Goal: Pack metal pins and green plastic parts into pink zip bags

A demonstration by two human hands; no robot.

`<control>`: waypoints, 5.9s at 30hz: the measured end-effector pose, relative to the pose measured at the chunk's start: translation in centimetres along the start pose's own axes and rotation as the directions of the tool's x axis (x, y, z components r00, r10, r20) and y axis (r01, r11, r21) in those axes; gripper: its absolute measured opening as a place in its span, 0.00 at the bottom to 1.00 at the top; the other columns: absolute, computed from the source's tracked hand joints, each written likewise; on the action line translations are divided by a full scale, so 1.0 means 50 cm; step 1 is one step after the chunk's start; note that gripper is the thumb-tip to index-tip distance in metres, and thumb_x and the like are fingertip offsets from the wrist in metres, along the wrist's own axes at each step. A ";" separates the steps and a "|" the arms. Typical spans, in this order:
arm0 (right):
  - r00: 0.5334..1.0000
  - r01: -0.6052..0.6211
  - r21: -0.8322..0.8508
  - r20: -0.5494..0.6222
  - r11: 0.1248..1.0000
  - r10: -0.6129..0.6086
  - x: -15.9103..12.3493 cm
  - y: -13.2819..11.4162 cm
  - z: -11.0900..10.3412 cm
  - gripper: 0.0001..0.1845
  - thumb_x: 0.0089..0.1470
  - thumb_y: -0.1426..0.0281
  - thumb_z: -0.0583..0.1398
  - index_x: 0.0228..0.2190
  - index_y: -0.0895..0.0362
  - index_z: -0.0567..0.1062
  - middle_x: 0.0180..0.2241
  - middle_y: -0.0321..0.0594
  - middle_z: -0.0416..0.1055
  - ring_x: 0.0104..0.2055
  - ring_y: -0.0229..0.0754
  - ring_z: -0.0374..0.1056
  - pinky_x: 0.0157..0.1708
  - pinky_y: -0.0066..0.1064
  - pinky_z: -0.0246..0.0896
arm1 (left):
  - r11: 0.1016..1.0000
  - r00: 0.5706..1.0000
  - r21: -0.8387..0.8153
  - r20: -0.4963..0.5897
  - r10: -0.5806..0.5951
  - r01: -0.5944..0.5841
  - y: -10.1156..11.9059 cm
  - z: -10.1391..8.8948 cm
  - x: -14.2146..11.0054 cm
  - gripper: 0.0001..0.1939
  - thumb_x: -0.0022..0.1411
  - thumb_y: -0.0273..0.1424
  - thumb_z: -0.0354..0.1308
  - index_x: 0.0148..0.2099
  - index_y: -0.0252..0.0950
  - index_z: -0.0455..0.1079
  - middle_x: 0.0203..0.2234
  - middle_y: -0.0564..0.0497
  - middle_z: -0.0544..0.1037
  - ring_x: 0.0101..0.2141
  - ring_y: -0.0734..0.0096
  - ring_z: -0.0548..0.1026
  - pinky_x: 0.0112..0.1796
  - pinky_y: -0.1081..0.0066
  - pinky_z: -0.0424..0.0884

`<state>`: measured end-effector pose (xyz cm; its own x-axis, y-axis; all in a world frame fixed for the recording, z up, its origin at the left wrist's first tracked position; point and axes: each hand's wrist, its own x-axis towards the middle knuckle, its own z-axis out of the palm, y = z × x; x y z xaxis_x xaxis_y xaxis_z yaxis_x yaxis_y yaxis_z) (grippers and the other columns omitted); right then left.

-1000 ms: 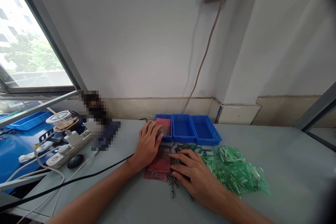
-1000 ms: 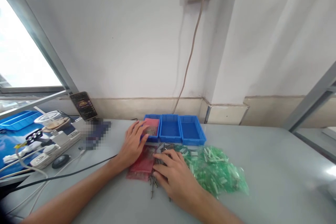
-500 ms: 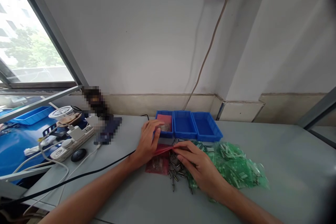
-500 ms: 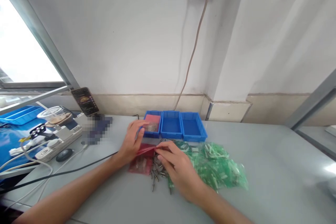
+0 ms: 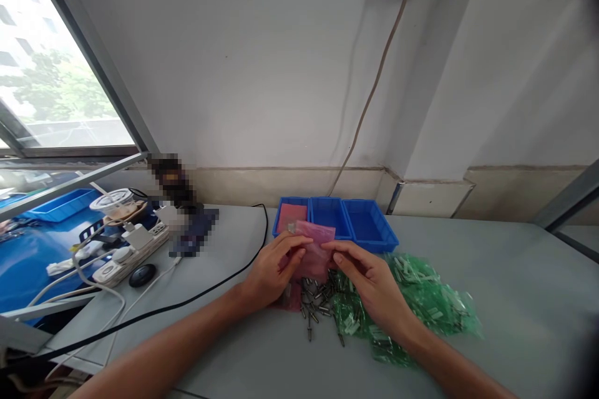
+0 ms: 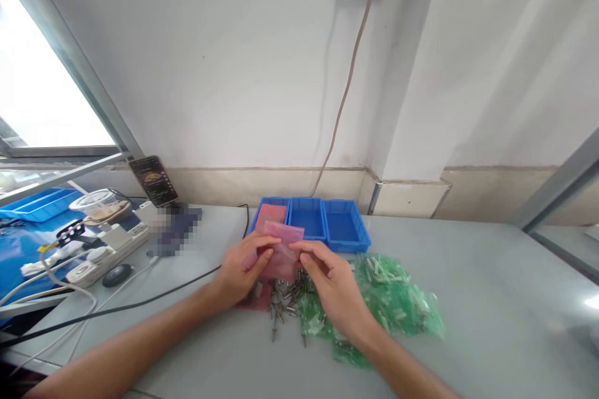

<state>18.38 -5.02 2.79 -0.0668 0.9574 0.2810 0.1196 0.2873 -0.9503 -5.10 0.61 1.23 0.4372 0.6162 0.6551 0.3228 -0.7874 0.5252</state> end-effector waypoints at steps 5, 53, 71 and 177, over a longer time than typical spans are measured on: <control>0.999 -0.034 0.018 0.025 0.999 0.034 0.003 0.008 -0.005 0.14 0.68 0.63 0.60 0.50 0.52 0.81 0.44 0.40 0.81 0.43 0.45 0.77 0.47 0.37 0.73 | 0.999 0.996 -0.031 0.089 -0.006 0.009 0.007 -0.005 -0.004 0.27 0.76 0.21 0.42 0.68 0.42 0.70 0.54 0.44 0.79 0.53 0.61 0.78 0.55 0.60 0.76; 0.998 0.015 -0.129 -0.058 0.991 -0.023 -0.010 -0.020 -0.003 0.25 0.71 0.49 0.57 0.41 0.48 0.89 0.55 0.44 0.76 0.55 0.54 0.70 0.52 0.42 0.67 | 0.997 0.996 0.066 -0.084 -0.037 0.043 0.016 0.004 0.001 0.12 0.80 0.36 0.53 0.48 0.38 0.77 0.46 0.44 0.76 0.48 0.60 0.74 0.52 0.61 0.74; 0.965 -0.168 0.086 -0.192 0.982 0.181 -0.001 -0.012 -0.004 0.20 0.61 0.49 0.67 0.40 0.53 0.84 0.31 0.36 0.74 0.28 0.40 0.60 0.28 0.32 0.56 | 0.974 0.975 0.086 0.093 0.202 -0.210 0.008 0.000 -0.014 0.24 0.78 0.23 0.49 0.71 0.38 0.68 0.59 0.43 0.79 0.63 0.56 0.69 0.64 0.51 0.69; 0.985 -0.143 0.149 -0.071 0.979 0.155 -0.010 -0.005 0.014 0.15 0.61 0.56 0.68 0.44 0.52 0.83 0.30 0.33 0.67 0.27 0.37 0.57 0.26 0.30 0.53 | 0.988 0.996 0.141 -0.039 0.076 -0.070 0.006 0.011 -0.011 0.14 0.80 0.31 0.51 0.56 0.39 0.79 0.34 0.50 0.72 0.37 0.64 0.71 0.42 0.66 0.70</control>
<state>17.70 -5.60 2.80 0.0231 0.9900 0.1395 -0.0206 0.1400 -0.9899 -4.77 0.04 0.72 0.4279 0.5547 0.7136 0.4066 -0.8233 0.3961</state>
